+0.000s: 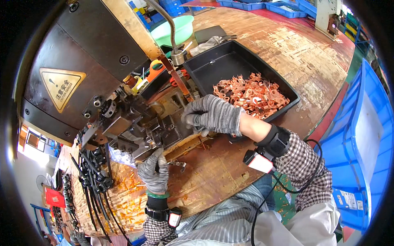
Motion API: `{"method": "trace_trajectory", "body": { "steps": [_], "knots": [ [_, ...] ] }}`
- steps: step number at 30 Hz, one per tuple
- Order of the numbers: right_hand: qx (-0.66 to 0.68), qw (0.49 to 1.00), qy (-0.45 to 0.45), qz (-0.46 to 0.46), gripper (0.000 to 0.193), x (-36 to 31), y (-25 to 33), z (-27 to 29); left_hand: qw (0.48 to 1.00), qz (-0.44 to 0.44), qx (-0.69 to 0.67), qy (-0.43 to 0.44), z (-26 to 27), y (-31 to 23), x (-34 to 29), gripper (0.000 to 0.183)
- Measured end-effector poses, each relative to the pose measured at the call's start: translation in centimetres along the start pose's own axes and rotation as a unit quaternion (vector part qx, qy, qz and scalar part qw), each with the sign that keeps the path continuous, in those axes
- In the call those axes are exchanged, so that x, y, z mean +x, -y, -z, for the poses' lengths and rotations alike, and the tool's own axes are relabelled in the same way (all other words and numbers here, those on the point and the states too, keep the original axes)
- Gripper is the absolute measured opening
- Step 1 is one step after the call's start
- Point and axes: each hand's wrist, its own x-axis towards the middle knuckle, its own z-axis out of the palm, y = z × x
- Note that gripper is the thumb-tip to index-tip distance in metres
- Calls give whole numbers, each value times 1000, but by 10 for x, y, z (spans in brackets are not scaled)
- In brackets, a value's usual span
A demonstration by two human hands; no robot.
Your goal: The person is using a terminal machine to crimp connectors onto the ends of electrical wires.
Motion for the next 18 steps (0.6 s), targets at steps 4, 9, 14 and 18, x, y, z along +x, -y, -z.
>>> {"method": "trace_trajectory", "body": {
  "steps": [4,9,14,18],
  "knots": [
    [-323,946,31,-14,47,0,24,-1,1000,-1,14,-3,1,3,-2,18],
    [-675,729,11,115,60,1,24,-9,1000,-14,-5,-15,-1,1,-2,17],
    [-690,702,57,163,26,-5,30,-12,998,43,-41,7,14,-14,-10,16],
    [-677,705,39,210,22,-2,13,-9,967,63,-182,-169,72,-41,-1,40]
  ]
}}
